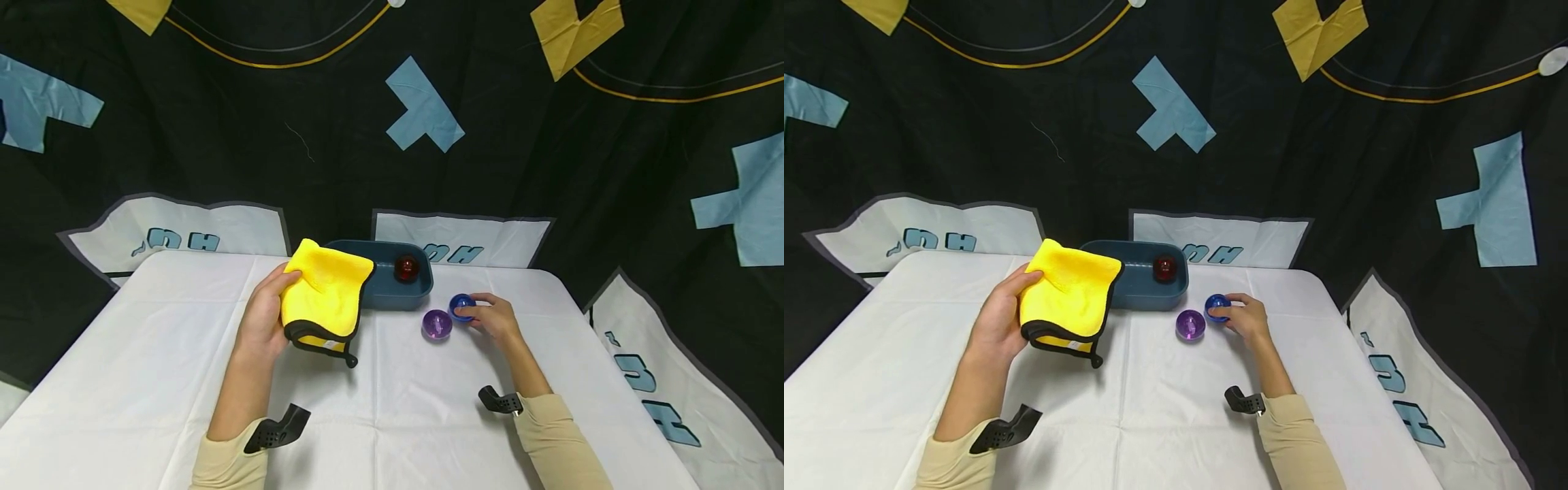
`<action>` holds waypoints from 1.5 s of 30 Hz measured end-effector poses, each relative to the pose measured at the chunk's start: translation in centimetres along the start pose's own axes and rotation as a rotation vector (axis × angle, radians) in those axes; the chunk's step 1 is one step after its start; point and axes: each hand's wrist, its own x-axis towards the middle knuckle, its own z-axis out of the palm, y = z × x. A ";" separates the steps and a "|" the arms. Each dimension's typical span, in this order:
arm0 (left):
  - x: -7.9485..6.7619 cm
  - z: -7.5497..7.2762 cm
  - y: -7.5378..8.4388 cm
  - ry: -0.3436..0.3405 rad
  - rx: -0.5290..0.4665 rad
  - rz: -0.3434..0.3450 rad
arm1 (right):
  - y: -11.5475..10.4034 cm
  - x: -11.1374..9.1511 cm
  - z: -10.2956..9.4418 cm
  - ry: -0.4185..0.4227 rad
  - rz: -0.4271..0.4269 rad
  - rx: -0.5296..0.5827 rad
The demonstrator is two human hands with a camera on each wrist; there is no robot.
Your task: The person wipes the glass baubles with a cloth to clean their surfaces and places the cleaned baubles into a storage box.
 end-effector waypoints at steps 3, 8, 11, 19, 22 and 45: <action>0.0 0.1 -0.1 -0.006 -0.001 -0.003 | -0.2 -0.2 -0.2 0.009 0.019 0.033; 0.2 0.4 -0.3 -0.013 -0.004 -0.001 | -1.7 -0.7 -0.4 0.032 -0.012 0.066; 0.2 0.6 -0.5 -0.013 0.003 -0.006 | -2.9 -1.2 -0.2 0.028 -0.036 0.082; 0.3 1.1 -0.9 -0.050 0.009 -0.021 | -6.7 -4.8 1.8 -0.040 -0.114 0.167; 0.4 1.3 -1.0 -0.061 0.019 -0.016 | -7.9 -6.4 3.1 -0.081 -0.181 0.164; 0.4 3.2 -2.5 -0.100 0.036 -0.041 | -9.9 -11.7 11.9 -0.211 -0.316 0.192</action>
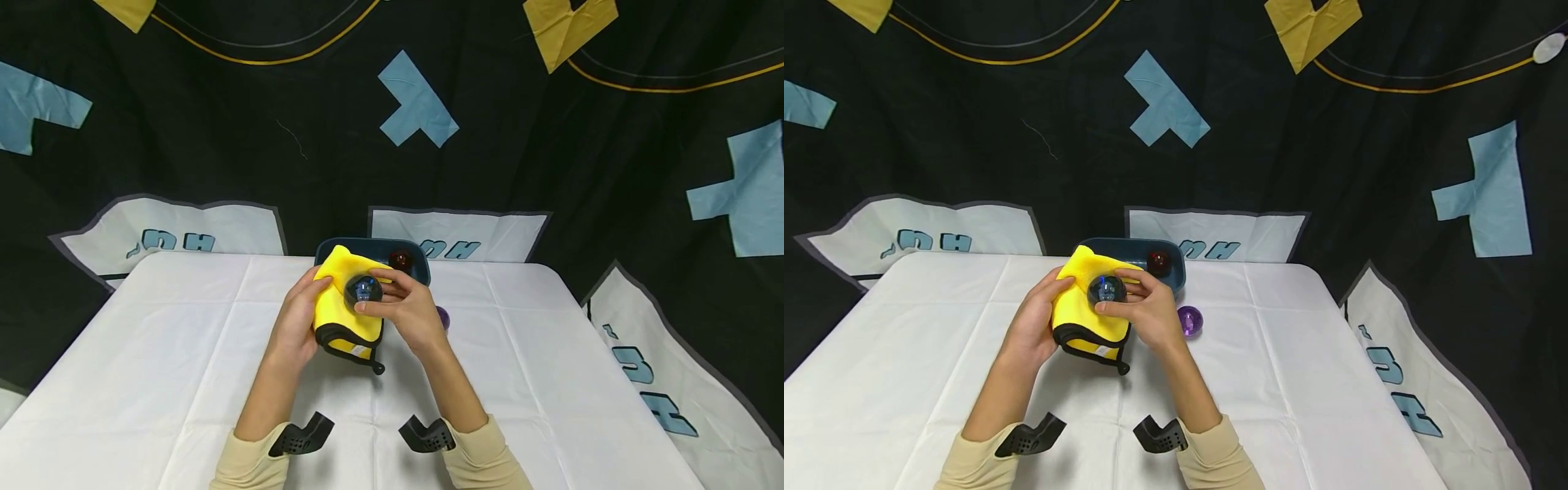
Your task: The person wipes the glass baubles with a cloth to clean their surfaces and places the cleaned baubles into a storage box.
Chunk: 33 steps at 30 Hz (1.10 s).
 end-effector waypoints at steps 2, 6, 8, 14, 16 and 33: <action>-0.1 0.1 0.1 0.007 0.004 -0.004 | 0.0 -0.1 0.0 -0.002 -0.004 0.000; -0.2 0.1 0.2 0.022 0.020 -0.007 | 0.1 -0.2 0.2 -0.009 0.000 -0.012; -0.2 0.0 0.2 0.025 0.031 -0.005 | 0.2 -0.2 0.2 -0.006 0.005 -0.024; -0.2 -0.1 0.1 0.029 0.042 -0.013 | 0.5 -0.2 0.4 -0.001 0.026 -0.052; -0.2 -0.2 0.1 0.027 0.044 -0.009 | 0.6 -0.1 0.3 -0.011 0.034 -0.074; -0.2 -0.5 0.3 -0.024 -0.030 0.000 | 0.4 -0.4 0.6 0.043 -0.089 -0.004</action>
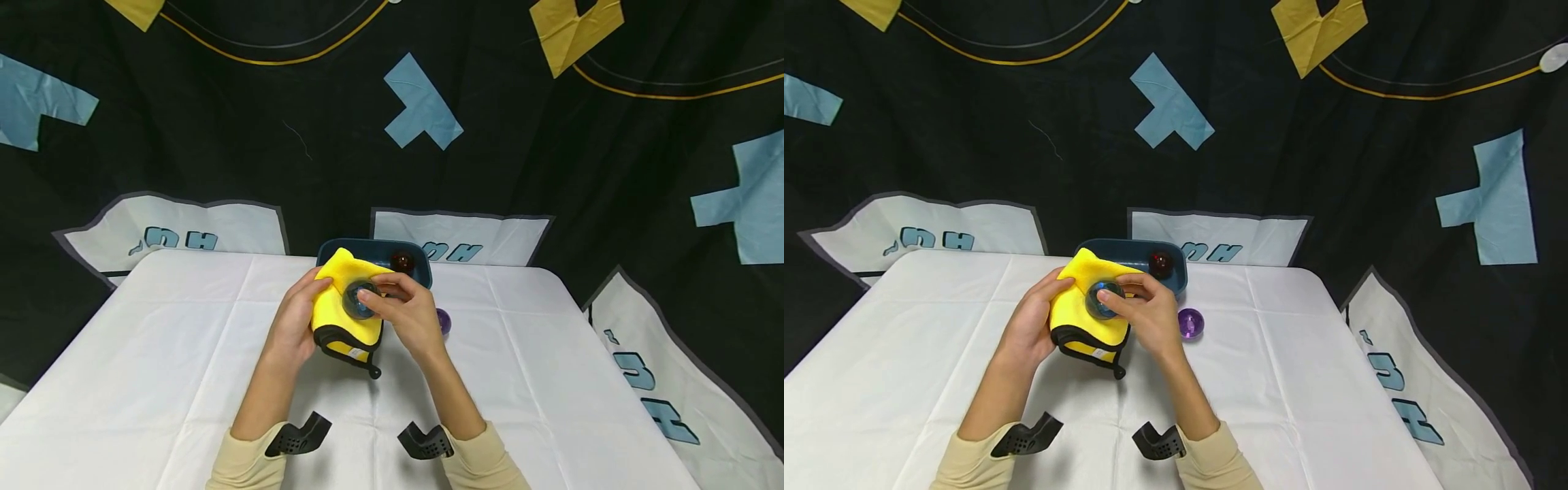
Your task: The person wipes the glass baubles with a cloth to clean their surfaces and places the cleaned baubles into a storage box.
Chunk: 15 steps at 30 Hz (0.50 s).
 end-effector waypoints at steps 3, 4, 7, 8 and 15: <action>0.0 0.0 0.0 0.002 -0.017 -0.001 | -0.2 -0.3 0.1 -0.011 -0.011 -0.021; 0.0 0.0 0.0 0.004 -0.021 -0.001 | -0.4 -0.4 0.0 -0.021 -0.005 -0.031; 0.0 0.0 0.0 0.009 -0.029 -0.011 | -0.8 -0.7 -0.2 -0.049 0.012 -0.077; 0.0 0.0 0.1 0.011 -0.030 -0.014 | -0.9 -0.8 -0.2 -0.063 0.012 -0.091; -0.2 0.2 0.3 0.018 -0.029 -0.018 | -1.1 -0.9 -0.4 -0.089 0.020 -0.109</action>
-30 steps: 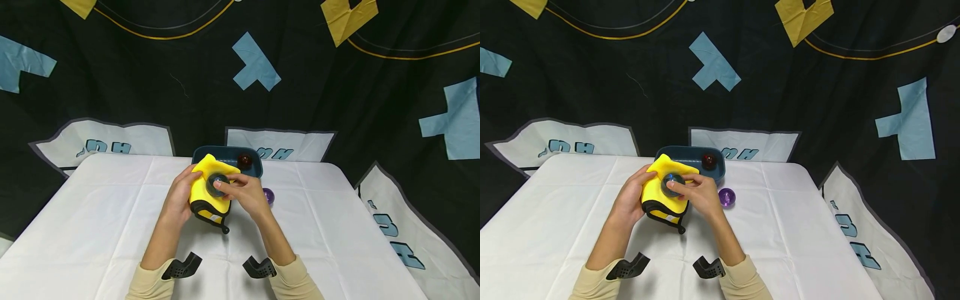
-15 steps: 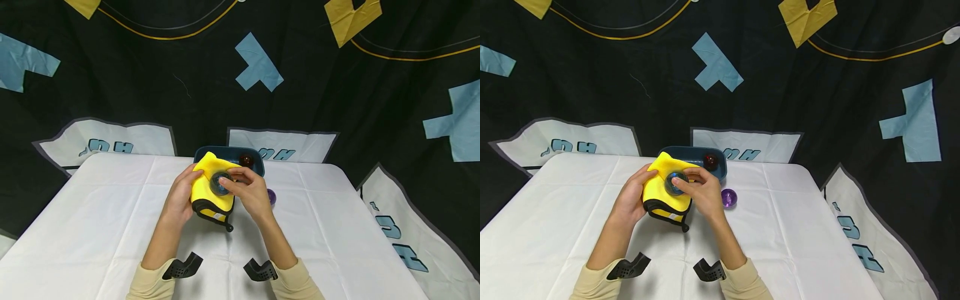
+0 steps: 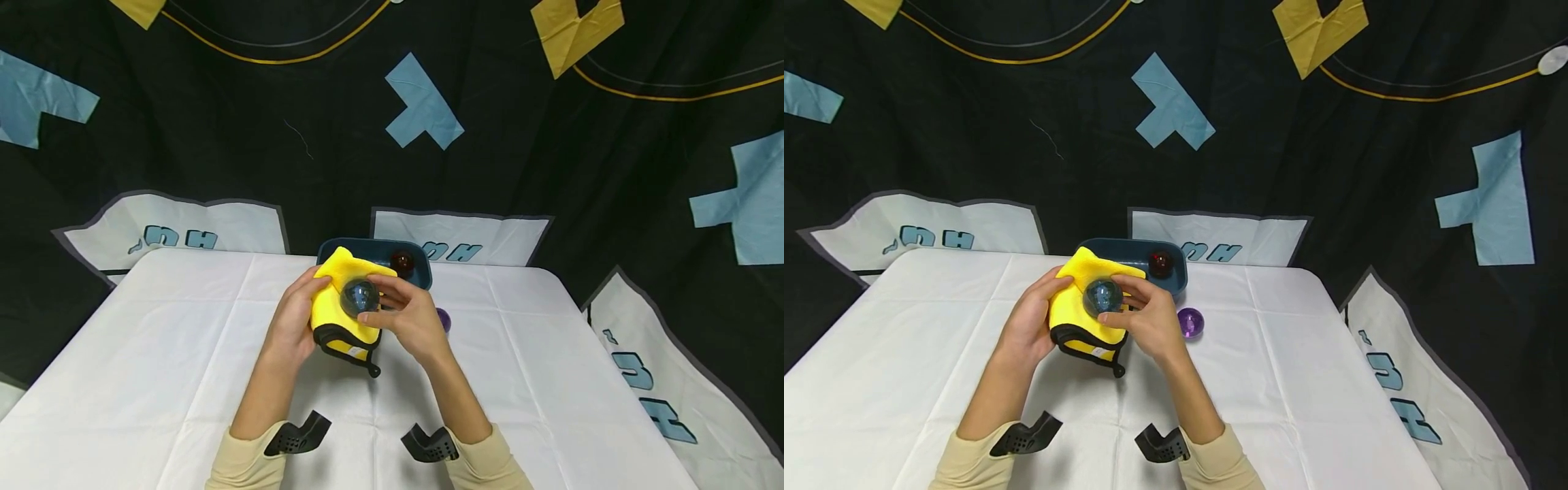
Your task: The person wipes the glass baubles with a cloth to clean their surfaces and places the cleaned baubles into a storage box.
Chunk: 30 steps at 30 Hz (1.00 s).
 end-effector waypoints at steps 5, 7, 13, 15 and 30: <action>0.0 0.1 -0.1 0.005 0.016 -0.002 | 0.2 0.0 -0.2 0.017 0.013 0.009; 0.0 0.2 -0.1 0.004 0.023 0.002 | 0.2 0.0 -0.3 0.016 0.021 0.020; -0.1 0.4 -0.2 0.010 0.045 0.011 | 0.3 0.1 -0.6 0.030 0.075 0.022; -0.1 0.4 -0.2 0.019 0.051 0.007 | 0.4 0.1 -0.6 0.031 0.098 0.024; -0.3 0.6 -0.5 -0.037 0.021 0.014 | 0.9 0.8 -1.3 -0.066 0.156 0.013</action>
